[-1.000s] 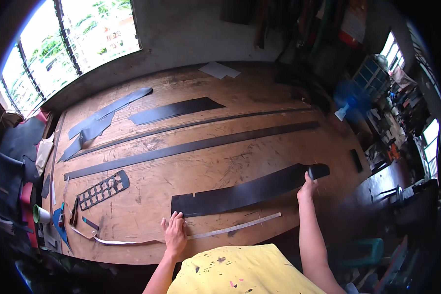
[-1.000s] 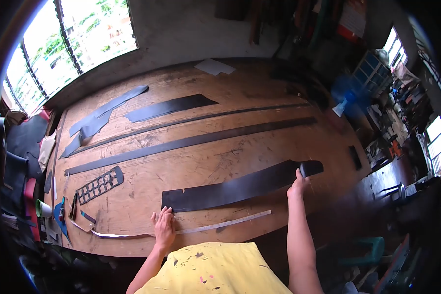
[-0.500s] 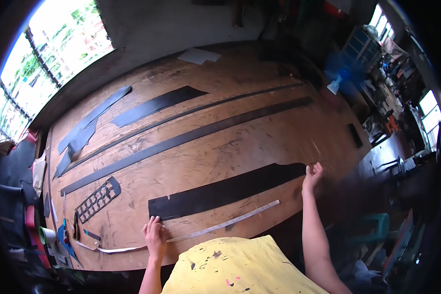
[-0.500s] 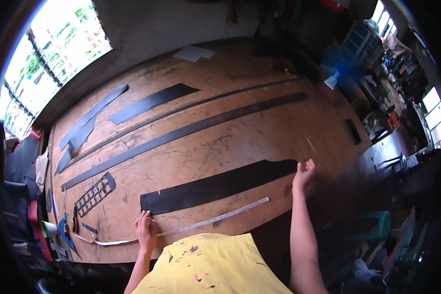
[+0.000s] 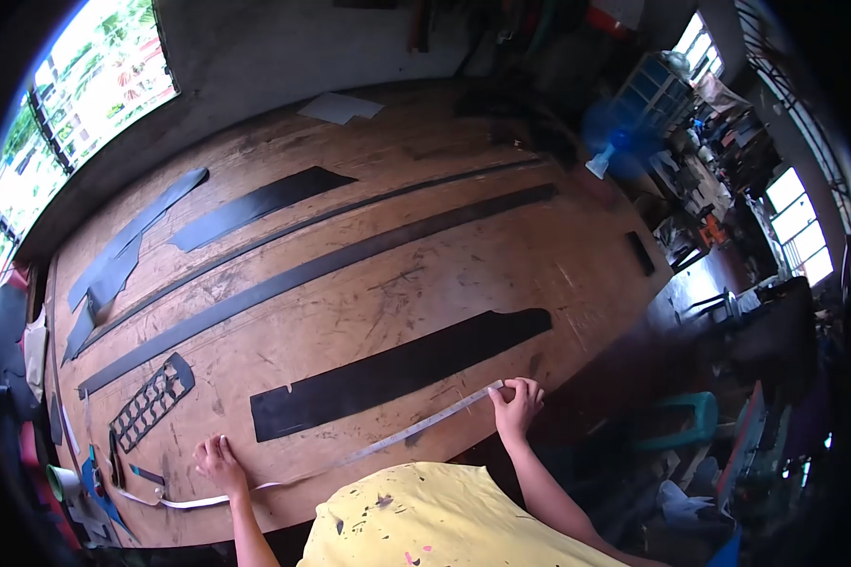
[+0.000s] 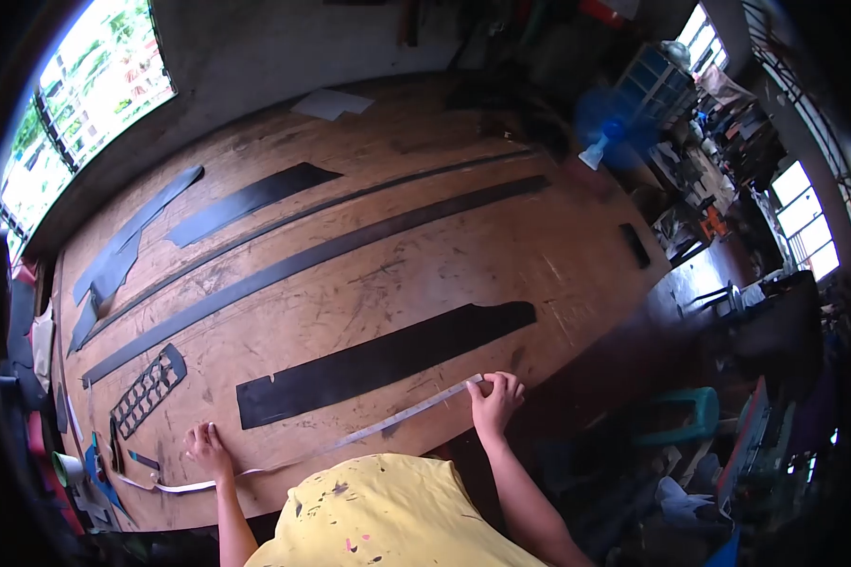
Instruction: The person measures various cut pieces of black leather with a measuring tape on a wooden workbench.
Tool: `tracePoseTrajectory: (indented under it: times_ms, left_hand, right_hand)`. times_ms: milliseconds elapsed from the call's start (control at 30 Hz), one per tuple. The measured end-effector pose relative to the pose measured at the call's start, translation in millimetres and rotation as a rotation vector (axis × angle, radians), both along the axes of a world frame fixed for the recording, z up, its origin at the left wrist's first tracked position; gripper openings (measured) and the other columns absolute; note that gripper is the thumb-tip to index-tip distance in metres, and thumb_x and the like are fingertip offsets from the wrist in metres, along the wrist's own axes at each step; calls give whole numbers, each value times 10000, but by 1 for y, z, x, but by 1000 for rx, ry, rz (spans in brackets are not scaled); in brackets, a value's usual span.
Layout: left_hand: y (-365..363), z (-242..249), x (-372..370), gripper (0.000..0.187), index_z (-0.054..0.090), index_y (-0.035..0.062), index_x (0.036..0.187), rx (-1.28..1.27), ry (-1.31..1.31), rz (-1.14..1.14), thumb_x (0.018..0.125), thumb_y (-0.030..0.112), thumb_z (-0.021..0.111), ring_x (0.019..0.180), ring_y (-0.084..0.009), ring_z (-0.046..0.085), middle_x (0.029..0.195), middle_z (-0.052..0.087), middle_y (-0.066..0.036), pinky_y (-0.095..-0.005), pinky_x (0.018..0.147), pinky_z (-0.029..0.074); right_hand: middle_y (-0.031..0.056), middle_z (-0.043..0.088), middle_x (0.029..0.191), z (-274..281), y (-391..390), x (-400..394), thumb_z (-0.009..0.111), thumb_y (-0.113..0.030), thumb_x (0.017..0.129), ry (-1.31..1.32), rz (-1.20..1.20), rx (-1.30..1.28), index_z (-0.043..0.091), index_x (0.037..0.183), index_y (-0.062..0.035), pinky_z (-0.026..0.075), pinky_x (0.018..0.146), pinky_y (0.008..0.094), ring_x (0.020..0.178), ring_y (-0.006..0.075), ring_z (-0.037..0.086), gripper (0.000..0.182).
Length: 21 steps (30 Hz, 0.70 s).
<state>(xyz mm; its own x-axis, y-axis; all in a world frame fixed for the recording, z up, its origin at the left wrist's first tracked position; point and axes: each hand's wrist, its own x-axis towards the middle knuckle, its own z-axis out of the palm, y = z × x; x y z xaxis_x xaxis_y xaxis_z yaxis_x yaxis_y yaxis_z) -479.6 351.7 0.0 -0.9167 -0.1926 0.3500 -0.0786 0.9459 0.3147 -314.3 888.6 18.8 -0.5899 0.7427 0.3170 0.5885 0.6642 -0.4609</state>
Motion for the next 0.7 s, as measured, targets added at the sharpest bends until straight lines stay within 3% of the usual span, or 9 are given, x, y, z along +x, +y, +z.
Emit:
tracePoseTrajectory:
  times_ms: [100,167,233,300,400,567,667,700]
  left_hand:
    - [-1,14,8,177,667,59,1021,104,-42,21,952,222,659,980,-283,573,999,614,-72,-471,855,398]
    - [1,26,25,259,663,48,1027,389,-62,-233,860,226,750,955,-279,568,967,609,-82,-442,864,401]
    - [5,43,47,357,651,45,1009,396,-309,-469,748,219,820,957,-289,564,947,604,-94,-428,874,403]
    - [27,74,67,385,641,55,964,245,-423,-566,673,196,850,955,-302,551,924,588,-94,-430,877,401]
    - [28,66,82,361,629,67,921,94,-409,-593,657,168,853,954,-312,538,904,573,-95,-434,880,396]
    - [24,54,81,230,639,81,833,96,-420,-579,688,96,818,936,-307,561,866,600,-94,-433,852,400]
    - [19,52,77,178,642,60,790,313,-545,-533,714,70,803,819,-305,608,777,635,-96,-417,805,409]
    - [19,53,77,168,650,20,797,355,-521,-516,719,39,798,713,-271,613,724,640,-113,-380,701,435]
  right_hand:
    - [21,574,1104,2,-2,-3,859,-242,729,-27,-43,-64,626,896,-160,400,927,527,1117,313,510,298]
    - [18,574,1102,0,-3,-4,860,-244,730,-26,-59,-84,633,887,-161,400,928,527,1118,309,511,289]
    - [16,575,1100,0,-2,-6,862,-246,730,-22,-82,-95,640,878,-162,400,929,526,1118,305,511,280]
    - [4,589,1084,2,-3,-9,872,-232,730,-64,-145,-115,653,830,-157,420,936,498,1126,292,519,251]
    - [3,593,1070,3,-2,-10,863,-222,743,-61,-161,-126,660,800,-155,420,939,507,1125,289,522,222]
    - [2,592,1076,-3,5,-9,852,-210,760,-79,-157,-134,641,779,-153,419,946,522,1125,292,527,220]
    - [-3,574,1081,-3,16,-6,843,-230,770,-74,-142,-167,622,765,-170,385,953,564,1143,296,503,229]
    - [-4,575,1079,-3,20,-6,842,-232,771,-69,-138,-196,621,768,-172,387,948,571,1143,297,505,230]
